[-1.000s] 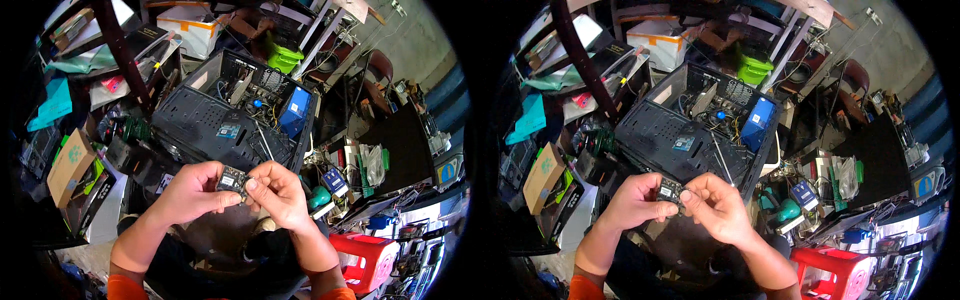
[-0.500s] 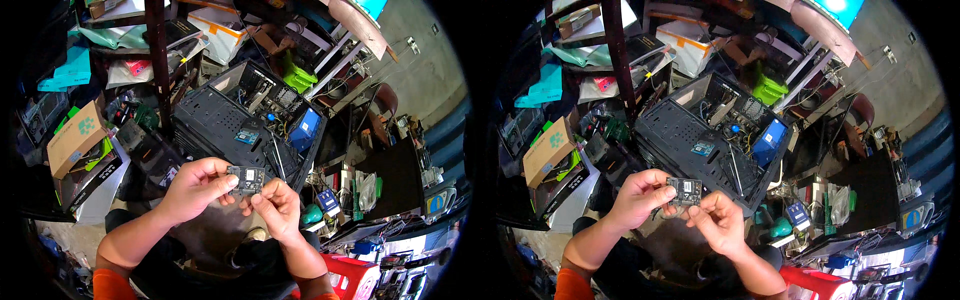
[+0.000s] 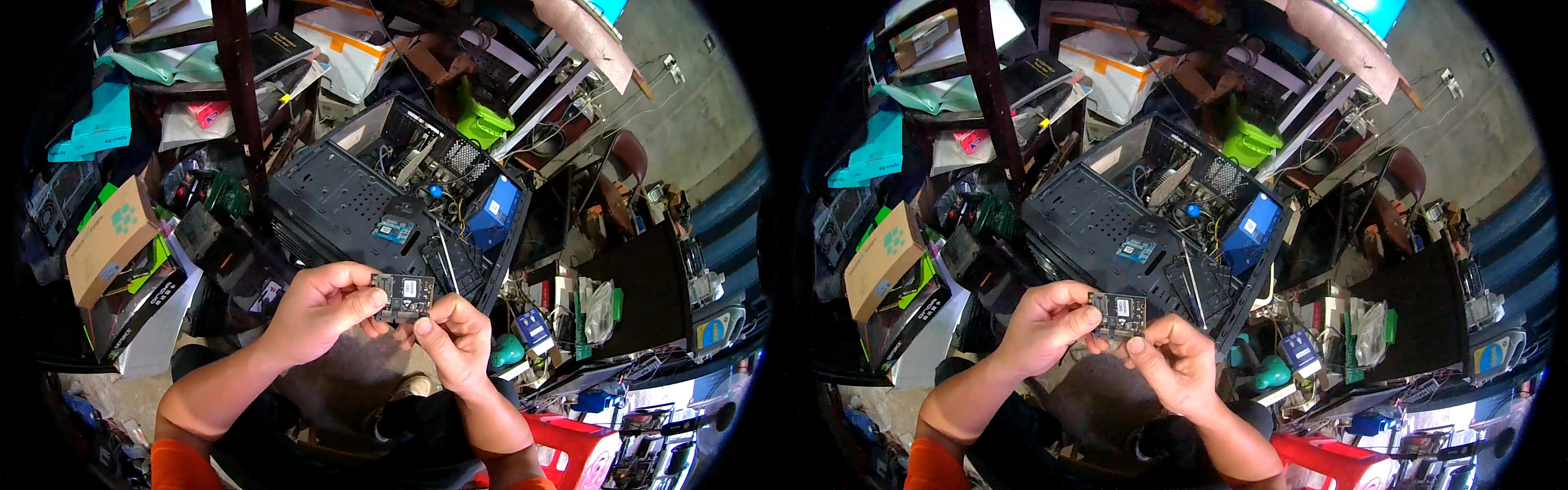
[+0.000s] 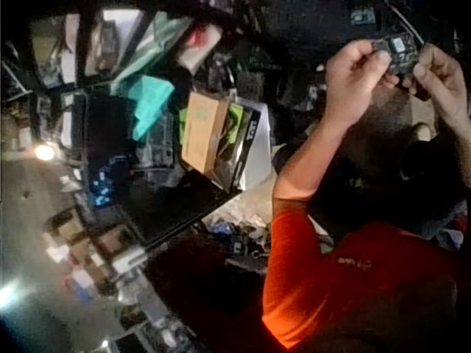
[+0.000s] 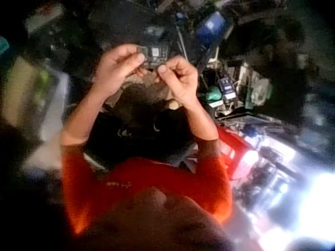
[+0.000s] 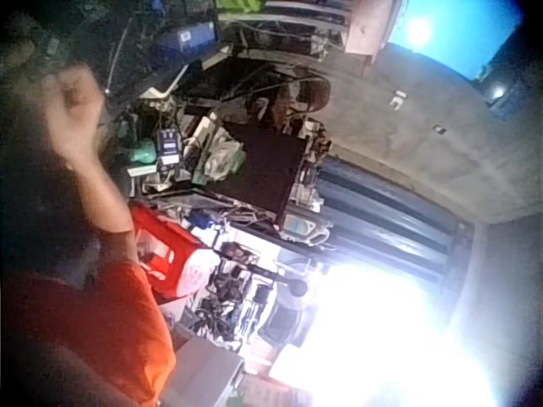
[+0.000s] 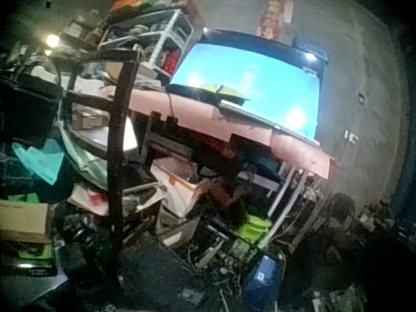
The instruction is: The person holds a small circuit board, likely a wireless card, and inspects it closely. They then place the card into an open computer case, aligning it with a slot on the motherboard.
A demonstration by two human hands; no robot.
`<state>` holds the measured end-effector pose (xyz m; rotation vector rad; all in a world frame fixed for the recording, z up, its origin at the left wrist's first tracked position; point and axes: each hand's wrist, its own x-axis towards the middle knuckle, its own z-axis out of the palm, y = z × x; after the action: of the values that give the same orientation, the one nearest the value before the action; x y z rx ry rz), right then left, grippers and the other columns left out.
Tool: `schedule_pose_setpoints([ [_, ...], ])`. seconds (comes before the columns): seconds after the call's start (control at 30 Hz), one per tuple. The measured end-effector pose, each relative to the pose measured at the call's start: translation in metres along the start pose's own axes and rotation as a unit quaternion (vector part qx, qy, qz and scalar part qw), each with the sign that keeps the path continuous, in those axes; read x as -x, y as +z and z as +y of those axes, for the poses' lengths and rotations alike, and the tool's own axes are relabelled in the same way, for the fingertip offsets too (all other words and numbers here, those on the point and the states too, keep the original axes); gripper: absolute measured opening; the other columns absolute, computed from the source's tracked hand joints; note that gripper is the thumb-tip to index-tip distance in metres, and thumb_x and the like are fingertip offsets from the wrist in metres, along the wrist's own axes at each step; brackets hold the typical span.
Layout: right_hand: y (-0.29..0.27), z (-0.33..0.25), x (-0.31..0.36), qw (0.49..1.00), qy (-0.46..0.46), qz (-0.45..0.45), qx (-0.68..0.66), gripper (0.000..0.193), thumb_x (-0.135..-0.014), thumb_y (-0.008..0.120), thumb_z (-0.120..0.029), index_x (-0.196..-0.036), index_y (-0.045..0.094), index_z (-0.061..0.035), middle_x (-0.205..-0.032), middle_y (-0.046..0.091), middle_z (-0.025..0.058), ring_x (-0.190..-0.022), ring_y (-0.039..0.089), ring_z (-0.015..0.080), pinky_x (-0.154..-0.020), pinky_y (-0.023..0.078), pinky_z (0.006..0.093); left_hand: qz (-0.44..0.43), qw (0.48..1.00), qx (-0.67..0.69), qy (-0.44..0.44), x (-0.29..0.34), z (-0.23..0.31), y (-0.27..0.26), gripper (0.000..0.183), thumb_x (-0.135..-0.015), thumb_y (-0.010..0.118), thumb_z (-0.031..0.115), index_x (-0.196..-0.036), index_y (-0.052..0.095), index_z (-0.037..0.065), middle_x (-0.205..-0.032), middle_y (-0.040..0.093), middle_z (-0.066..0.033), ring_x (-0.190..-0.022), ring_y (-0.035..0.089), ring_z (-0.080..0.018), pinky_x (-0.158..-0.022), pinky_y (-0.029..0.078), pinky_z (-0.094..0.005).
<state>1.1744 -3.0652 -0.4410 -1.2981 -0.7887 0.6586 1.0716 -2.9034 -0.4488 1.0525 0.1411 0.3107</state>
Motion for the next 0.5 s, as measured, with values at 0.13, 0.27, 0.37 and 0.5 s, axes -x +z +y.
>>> schedule_pose_setpoints([
  [0.13, 0.0007, -0.0009, 0.0002, 1.0, 0.0, -0.006, -0.008, 0.008, -0.088, 0.057, -0.005, -0.084, 0.053, -0.0002, -0.079, 0.063, 0.0089, -0.069, 0.057, 0.0097, -0.064, 0.048, 0.0233, 0.001, 1.0, -0.004, -0.005, -0.0009, -0.0015, -0.0012, 0.018, -0.088, 0.058, 0.008, -0.1, 0.059, -0.005, -0.088, 0.063, -0.0074, -0.07, 0.062, -0.0111, -0.062, 0.053, -0.0224],
  [0.27, 0.0005, -0.0014, 0.0004, 1.0, -0.002, -0.013, -0.002, 0.008, -0.088, 0.057, -0.006, -0.084, 0.053, 0.0001, -0.08, 0.064, 0.0091, -0.069, 0.058, 0.0097, -0.064, 0.048, 0.0233, 0.007, 1.0, 0.001, -0.013, 0.0002, 0.0004, -0.0002, 0.017, -0.088, 0.058, 0.008, -0.099, 0.059, -0.005, -0.088, 0.063, -0.0073, -0.07, 0.062, -0.011, -0.061, 0.053, -0.0225],
  [0.37, 0.0019, -0.0023, -0.0003, 1.0, -0.007, -0.014, -0.004, 0.009, -0.088, 0.057, -0.007, -0.084, 0.053, 0.0002, -0.08, 0.064, 0.0088, -0.069, 0.058, 0.0095, -0.064, 0.048, 0.0232, 0.009, 1.0, 0.005, -0.01, 0.0005, 0.0004, -0.0003, 0.016, -0.088, 0.058, 0.007, -0.099, 0.059, -0.005, -0.088, 0.064, -0.0074, -0.07, 0.062, -0.0109, -0.061, 0.053, -0.0224],
  [0.5, 0.0022, -0.0012, 0.0, 1.0, -0.002, -0.005, -0.01, 0.009, -0.088, 0.057, -0.007, -0.084, 0.053, 0.0001, -0.079, 0.063, 0.0085, -0.069, 0.057, 0.0095, -0.064, 0.048, 0.0233, 0.001, 1.0, 0.016, 0.0, 0.0003, -0.0006, -0.0008, 0.016, -0.088, 0.058, 0.007, -0.099, 0.06, -0.005, -0.088, 0.064, -0.0075, -0.069, 0.062, -0.0106, -0.062, 0.053, -0.0221],
])
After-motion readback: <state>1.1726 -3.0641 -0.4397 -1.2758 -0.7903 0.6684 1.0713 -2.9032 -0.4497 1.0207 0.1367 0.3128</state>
